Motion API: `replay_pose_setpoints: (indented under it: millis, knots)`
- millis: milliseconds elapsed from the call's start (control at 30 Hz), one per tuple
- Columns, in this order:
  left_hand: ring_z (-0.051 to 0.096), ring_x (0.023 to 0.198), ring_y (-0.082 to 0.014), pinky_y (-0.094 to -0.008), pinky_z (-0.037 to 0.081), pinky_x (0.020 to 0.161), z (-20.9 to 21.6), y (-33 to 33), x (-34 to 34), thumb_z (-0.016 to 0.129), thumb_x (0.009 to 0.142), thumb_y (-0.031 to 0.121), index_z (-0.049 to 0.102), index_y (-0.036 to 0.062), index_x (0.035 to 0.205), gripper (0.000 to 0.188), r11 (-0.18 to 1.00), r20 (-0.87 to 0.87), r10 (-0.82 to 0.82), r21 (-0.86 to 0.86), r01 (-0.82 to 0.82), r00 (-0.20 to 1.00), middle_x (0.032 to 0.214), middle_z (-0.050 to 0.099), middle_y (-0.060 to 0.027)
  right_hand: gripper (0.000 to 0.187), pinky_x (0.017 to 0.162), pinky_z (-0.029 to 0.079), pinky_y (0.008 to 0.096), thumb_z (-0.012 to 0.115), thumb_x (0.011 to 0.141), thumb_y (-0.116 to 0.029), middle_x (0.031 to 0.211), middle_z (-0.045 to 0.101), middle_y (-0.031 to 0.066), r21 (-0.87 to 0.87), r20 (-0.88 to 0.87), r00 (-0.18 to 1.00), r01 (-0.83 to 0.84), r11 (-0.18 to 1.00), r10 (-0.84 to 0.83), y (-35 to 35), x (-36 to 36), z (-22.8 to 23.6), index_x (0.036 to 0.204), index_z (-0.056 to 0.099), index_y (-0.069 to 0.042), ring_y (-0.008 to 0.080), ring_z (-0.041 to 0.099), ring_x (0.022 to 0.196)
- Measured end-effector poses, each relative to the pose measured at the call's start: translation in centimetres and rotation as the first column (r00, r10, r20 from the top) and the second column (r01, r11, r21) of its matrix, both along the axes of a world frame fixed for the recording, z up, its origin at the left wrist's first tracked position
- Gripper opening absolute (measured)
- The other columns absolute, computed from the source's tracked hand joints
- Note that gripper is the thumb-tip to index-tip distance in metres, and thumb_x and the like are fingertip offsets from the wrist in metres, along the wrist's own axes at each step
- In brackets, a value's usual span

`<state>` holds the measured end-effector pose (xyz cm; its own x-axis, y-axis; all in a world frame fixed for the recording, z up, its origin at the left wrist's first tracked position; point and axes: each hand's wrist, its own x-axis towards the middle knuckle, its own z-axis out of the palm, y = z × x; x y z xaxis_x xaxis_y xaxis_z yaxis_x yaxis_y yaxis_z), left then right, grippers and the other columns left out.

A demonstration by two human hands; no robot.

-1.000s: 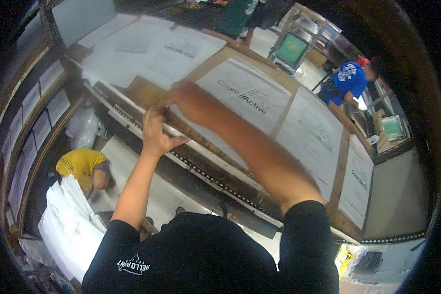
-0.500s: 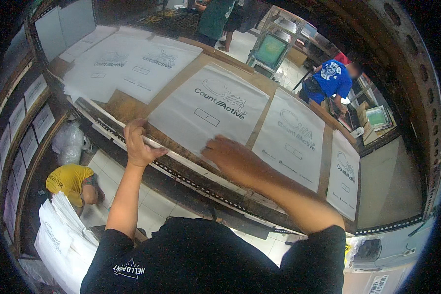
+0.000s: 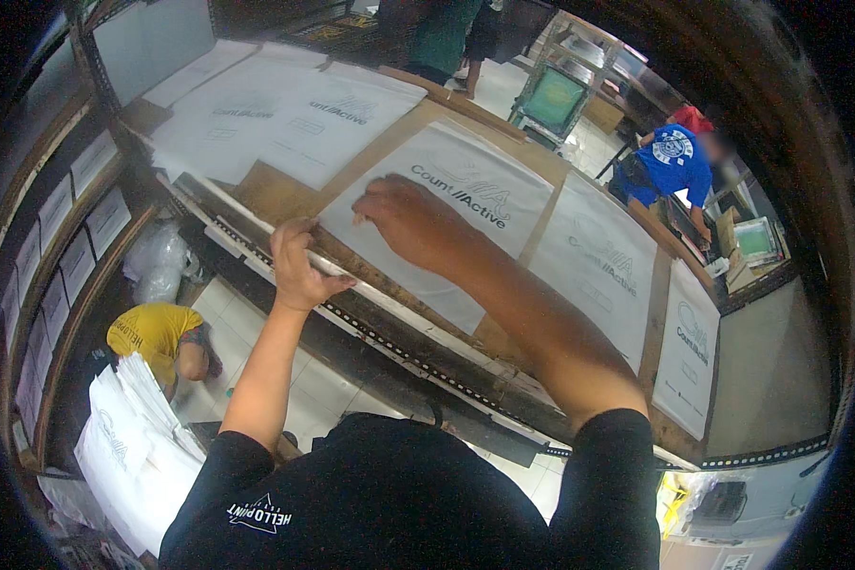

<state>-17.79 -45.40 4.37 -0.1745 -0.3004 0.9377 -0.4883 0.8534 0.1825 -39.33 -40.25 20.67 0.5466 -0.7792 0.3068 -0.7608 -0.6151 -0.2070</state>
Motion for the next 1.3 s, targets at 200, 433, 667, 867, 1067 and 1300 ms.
replay_pose_setpoints:
  millis: [200, 433, 667, 867, 1067, 1300]
  knots:
    - [0.056, 0.109, -0.0412, -0.0527, 0.045, 0.099, 0.5, 0.4, -0.3, 0.074, 0.067, 0.082, 0.053, 0.0018, 0.100, 0.089, 1.000, -0.007, -0.008, 0.016, 0.009, 1.000, 0.113, 0.061, -0.0209, 0.019, 0.091, 0.053, 0.0466, 0.063, 0.090, -0.001, 0.105, 0.069, 0.0169, -0.040, -0.034, 0.996, -0.082, 0.996, 0.081, -4.7, 3.0, -2.1, 0.107, 0.072, 0.001, 0.0374, 0.065, 0.103]
    - [0.057, 0.109, -0.0405, -0.0523, 0.045, 0.098, 0.4, 0.2, -0.4, 0.071, 0.069, 0.083, 0.053, 0.0015, 0.101, 0.090, 1.000, -0.009, 0.019, -0.016, -0.019, 1.000, 0.116, 0.062, -0.0208, 0.016, 0.091, 0.053, 0.0472, 0.065, 0.091, -0.005, 0.104, 0.069, 0.0169, 0.007, -0.100, 0.995, 0.000, 1.000, 0.001, -5.7, 1.3, -2.8, 0.104, 0.074, -0.002, 0.0375, 0.065, 0.103]
    - [0.056, 0.112, -0.0397, -0.0537, 0.045, 0.100, -0.2, -0.2, -0.3, 0.070, 0.070, 0.084, 0.052, 0.0015, 0.105, 0.091, 1.000, -0.028, 0.017, -0.020, -0.018, 0.999, 0.119, 0.062, -0.0179, 0.017, 0.092, 0.052, 0.0454, 0.061, 0.094, -0.006, 0.102, 0.069, 0.0169, 0.182, -0.215, 0.977, 0.050, 0.982, -0.010, 0.3, -3.6, -1.0, 0.105, 0.074, -0.002, 0.0369, 0.064, 0.103]
    - [0.056, 0.111, -0.0397, -0.0532, 0.045, 0.098, -0.1, 0.0, -0.4, 0.068, 0.073, 0.084, 0.052, 0.0016, 0.107, 0.091, 0.999, -0.026, 0.015, -0.028, -0.016, 1.000, 0.118, 0.062, -0.0188, 0.022, 0.096, 0.051, 0.0452, 0.057, 0.096, -0.006, 0.103, 0.069, 0.0156, 0.193, -0.188, 0.980, 0.099, 0.976, -0.062, 9.4, -7.5, -0.4, 0.110, 0.073, -0.002, 0.0357, 0.064, 0.105]
    - [0.055, 0.110, -0.0395, -0.0527, 0.045, 0.096, 0.0, 0.2, -0.3, 0.067, 0.074, 0.084, 0.051, 0.0016, 0.108, 0.091, 1.000, -0.001, 0.023, -0.007, -0.023, 1.000, 0.117, 0.061, -0.0187, 0.025, 0.099, 0.052, 0.0441, 0.059, 0.094, -0.005, 0.110, 0.069, 0.0160, 0.278, -0.275, 0.954, 0.199, 0.940, -0.121, 14.0, -8.2, 0.8, 0.114, 0.074, -0.002, 0.0331, 0.064, 0.109]
    - [0.055, 0.111, -0.0389, -0.0521, 0.044, 0.099, 0.3, 0.6, 0.0, 0.070, 0.072, 0.083, 0.052, 0.0018, 0.106, 0.090, 0.999, 0.008, 0.050, 0.000, -0.050, 0.999, 0.118, 0.061, -0.0185, 0.020, 0.091, 0.054, 0.0435, 0.065, 0.092, -0.003, 0.104, 0.070, 0.0153, 0.457, -0.141, 0.990, 0.085, 0.886, -0.023, 12.8, -6.5, 3.0, 0.110, 0.075, -0.003, 0.0325, 0.068, 0.102]
